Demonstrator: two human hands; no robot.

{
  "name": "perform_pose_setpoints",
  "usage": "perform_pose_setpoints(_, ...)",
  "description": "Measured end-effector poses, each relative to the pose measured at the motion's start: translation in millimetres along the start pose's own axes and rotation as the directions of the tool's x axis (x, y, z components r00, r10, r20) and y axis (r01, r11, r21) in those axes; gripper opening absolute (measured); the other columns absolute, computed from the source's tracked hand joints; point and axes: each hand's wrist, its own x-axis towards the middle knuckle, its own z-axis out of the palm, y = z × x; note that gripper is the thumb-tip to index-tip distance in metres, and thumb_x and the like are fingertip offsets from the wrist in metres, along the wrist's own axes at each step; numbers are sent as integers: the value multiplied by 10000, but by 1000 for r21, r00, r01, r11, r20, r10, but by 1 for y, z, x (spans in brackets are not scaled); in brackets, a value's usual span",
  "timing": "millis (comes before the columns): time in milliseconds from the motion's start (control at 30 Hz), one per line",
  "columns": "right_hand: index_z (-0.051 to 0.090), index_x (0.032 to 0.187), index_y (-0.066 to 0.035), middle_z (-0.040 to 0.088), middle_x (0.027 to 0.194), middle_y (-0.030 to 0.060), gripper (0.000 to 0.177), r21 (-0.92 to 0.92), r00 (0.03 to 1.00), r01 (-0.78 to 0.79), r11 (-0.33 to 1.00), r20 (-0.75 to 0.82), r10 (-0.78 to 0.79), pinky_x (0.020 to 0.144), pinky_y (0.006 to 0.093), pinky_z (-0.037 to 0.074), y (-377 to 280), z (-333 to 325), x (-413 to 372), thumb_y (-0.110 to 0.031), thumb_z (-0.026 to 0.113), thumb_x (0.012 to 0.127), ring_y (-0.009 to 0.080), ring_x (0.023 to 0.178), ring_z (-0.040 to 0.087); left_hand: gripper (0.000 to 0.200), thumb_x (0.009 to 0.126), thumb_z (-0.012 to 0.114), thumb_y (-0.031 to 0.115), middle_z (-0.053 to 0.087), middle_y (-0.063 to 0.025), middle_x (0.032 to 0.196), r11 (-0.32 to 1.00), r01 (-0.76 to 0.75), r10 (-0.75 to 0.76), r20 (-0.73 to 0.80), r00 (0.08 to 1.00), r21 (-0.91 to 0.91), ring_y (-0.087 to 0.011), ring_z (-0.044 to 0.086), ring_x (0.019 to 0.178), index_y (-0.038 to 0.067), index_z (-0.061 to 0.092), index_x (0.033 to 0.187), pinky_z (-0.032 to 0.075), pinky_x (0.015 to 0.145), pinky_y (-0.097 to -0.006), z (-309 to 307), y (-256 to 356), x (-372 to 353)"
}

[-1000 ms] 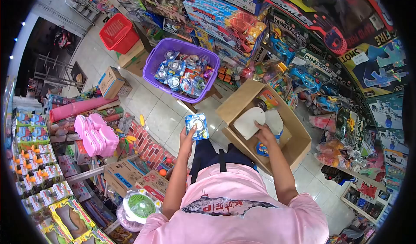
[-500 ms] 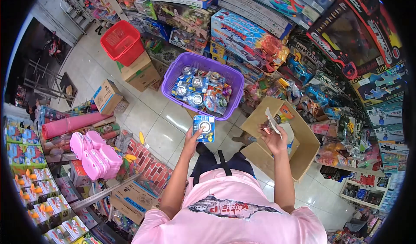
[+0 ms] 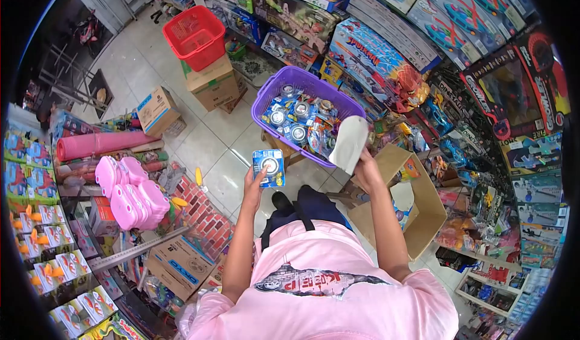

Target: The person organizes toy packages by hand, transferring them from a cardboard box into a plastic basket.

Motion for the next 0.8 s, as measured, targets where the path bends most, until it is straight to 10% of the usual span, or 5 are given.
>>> perform_pose_setpoints(100,524,1246,-32,589,1114,104,399,-596,982,70,800,-100,-161,795,367,463,6,14,36,-195,611,893,197,951,574,366,925,645,213,629,-48,1125,1000,-5,4,-30,1000,-7,-129,620,1014,50,541,1236,506,873,-297,-5,7,2)
perform_pose_setpoints(167,555,1149,-12,577,1042,159,395,-903,853,321,284,146,-500,793,385,457,25,20,63,-175,688,814,274,924,573,382,924,648,221,628,-46,1127,1000,14,-14,-87,996,4,-132,618,1023,50,535,1246,503,876,-299,-11,8,6)
perform_pose_setpoints(300,500,1153,-20,477,1091,221,486,-975,901,217,-46,218,-375,823,470,451,50,27,92,-158,732,749,413,995,499,406,920,656,241,626,-41,1128,1000,12,-11,-120,993,12,-128,612,1028,51,530,1256,492,879,-299,-14,11,23)
perform_pose_setpoints(700,377,1322,-6,318,1427,360,848,-951,921,85,-297,-38,387,1028,434,443,33,25,161,-420,800,714,461,1223,474,527,833,762,230,624,-54,1101,866,-73,113,-51,992,494,-132,586,1019,35,519,1259,439,934,-281,52,69,94)
perform_pose_setpoints(800,556,1173,3,575,1189,302,716,-968,916,119,-221,21,401,889,426,492,17,17,191,-498,785,716,400,1056,595,602,790,804,247,610,-82,1156,754,-103,100,42,994,649,-169,568,1081,19,518,1268,428,965,-312,61,77,122)
